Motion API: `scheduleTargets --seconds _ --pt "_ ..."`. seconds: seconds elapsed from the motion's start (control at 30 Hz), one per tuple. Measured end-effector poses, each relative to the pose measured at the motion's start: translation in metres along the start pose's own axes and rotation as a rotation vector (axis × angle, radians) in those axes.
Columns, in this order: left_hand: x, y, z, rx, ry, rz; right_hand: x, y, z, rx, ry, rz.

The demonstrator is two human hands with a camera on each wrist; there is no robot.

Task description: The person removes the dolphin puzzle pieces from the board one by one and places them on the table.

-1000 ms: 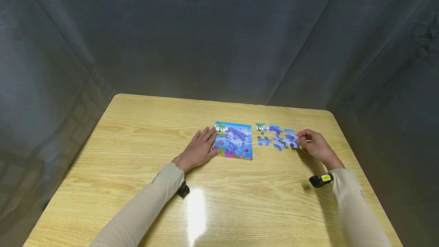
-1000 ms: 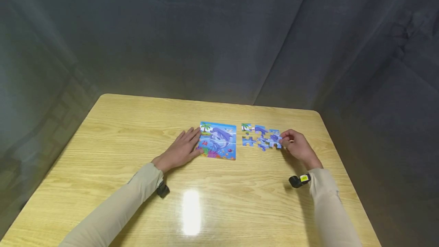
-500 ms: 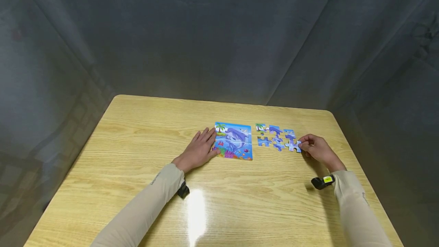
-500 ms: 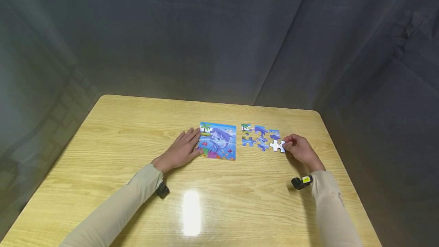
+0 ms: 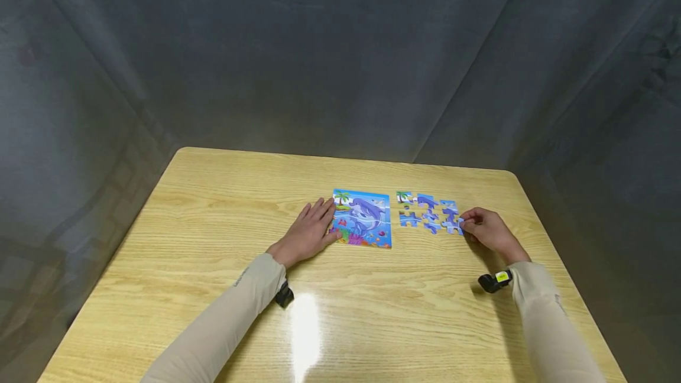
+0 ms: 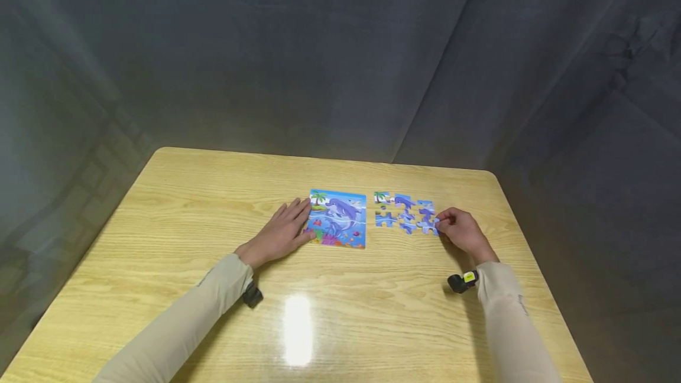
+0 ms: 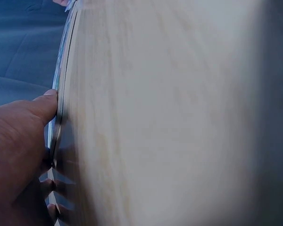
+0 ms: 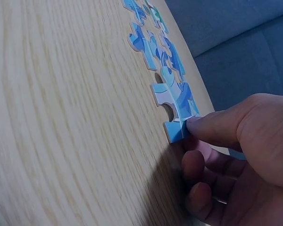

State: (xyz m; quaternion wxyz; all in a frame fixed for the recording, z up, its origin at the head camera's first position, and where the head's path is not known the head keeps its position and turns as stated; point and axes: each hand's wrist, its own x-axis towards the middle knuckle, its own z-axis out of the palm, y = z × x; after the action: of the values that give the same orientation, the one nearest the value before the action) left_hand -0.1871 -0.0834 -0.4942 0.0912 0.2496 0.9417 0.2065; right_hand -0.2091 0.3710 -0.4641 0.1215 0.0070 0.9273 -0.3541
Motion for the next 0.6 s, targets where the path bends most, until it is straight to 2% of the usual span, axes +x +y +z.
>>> scheduleTargets --seconds 0.4,0.6 --pt "-0.0008 0.0017 -0.0029 0.006 -0.004 0.005 0.0018 -0.0029 0.0012 -0.024 0.011 0.018" --pt "-0.0001 0.0017 -0.0037 0.018 -0.035 -0.003 0.0022 -0.0028 0.0027 -0.022 0.026 0.003"
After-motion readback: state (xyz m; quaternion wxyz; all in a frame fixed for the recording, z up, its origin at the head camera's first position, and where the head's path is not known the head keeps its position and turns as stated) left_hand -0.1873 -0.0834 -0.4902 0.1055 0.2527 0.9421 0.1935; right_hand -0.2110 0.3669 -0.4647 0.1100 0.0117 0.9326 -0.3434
